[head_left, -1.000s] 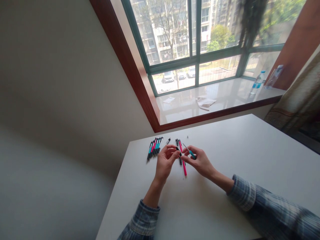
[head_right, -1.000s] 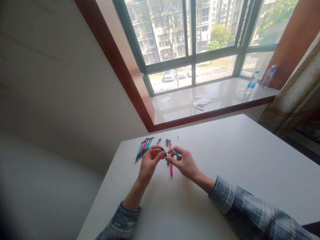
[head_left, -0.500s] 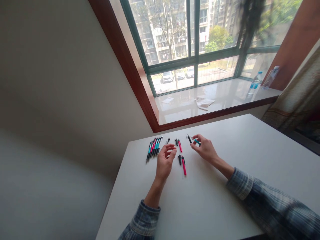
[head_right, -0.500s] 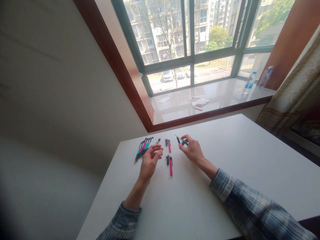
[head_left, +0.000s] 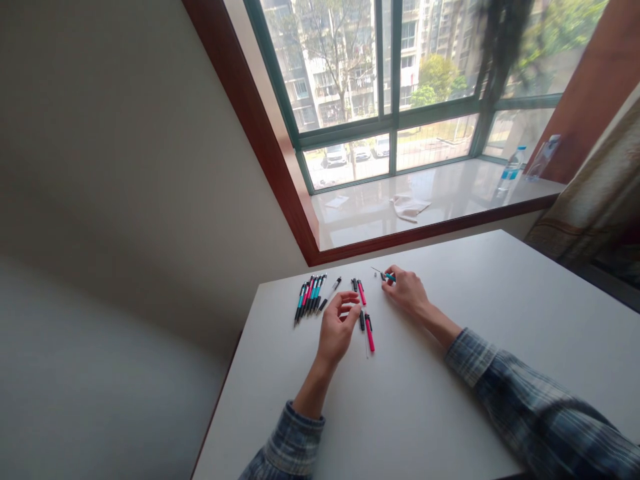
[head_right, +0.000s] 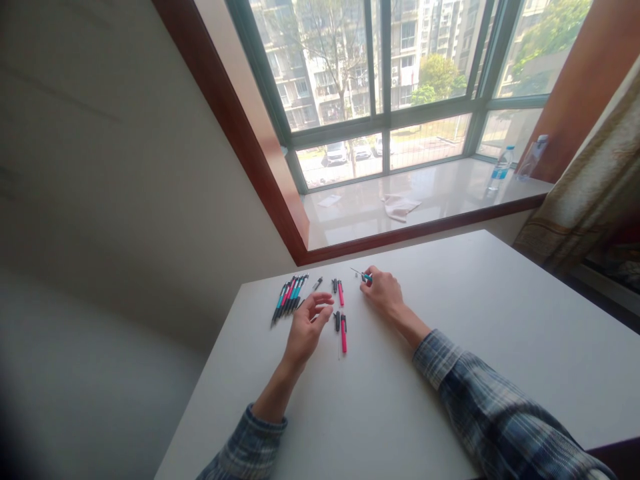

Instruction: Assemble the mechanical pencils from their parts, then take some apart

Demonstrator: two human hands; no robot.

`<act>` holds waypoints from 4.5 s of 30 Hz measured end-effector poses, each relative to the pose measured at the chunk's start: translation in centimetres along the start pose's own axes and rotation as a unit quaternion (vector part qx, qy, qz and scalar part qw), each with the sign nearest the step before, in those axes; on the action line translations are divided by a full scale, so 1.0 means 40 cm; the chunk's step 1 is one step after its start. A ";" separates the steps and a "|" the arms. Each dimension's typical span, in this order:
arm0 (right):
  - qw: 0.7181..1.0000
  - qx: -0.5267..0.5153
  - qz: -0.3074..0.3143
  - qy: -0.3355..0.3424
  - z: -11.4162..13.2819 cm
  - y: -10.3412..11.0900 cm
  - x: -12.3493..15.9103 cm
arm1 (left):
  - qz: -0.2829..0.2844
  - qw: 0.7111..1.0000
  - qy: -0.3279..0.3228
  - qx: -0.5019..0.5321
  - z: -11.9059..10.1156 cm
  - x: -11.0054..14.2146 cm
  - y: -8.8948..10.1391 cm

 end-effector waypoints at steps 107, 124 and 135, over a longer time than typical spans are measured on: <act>0.997 -0.061 -0.006 0.042 0.004 0.004 0.025 | -0.004 0.996 -0.031 -0.078 -0.003 0.007 0.011; 0.983 -0.128 -0.015 0.131 0.116 0.048 0.040 | -0.007 0.999 -0.015 -0.027 -0.006 0.000 0.021; 0.945 -0.190 0.051 0.261 0.298 0.035 0.108 | -0.032 0.987 0.019 0.155 0.007 -0.040 0.044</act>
Point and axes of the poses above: each hand's wrist, its own x-axis away from the middle knuckle, its own y-axis out of the back of the hand, z = x × y, the point moved 10 cm from there along -x, towards the middle knuckle, and after that the axes turned 11 degrees about y, right-handed, at the moved point
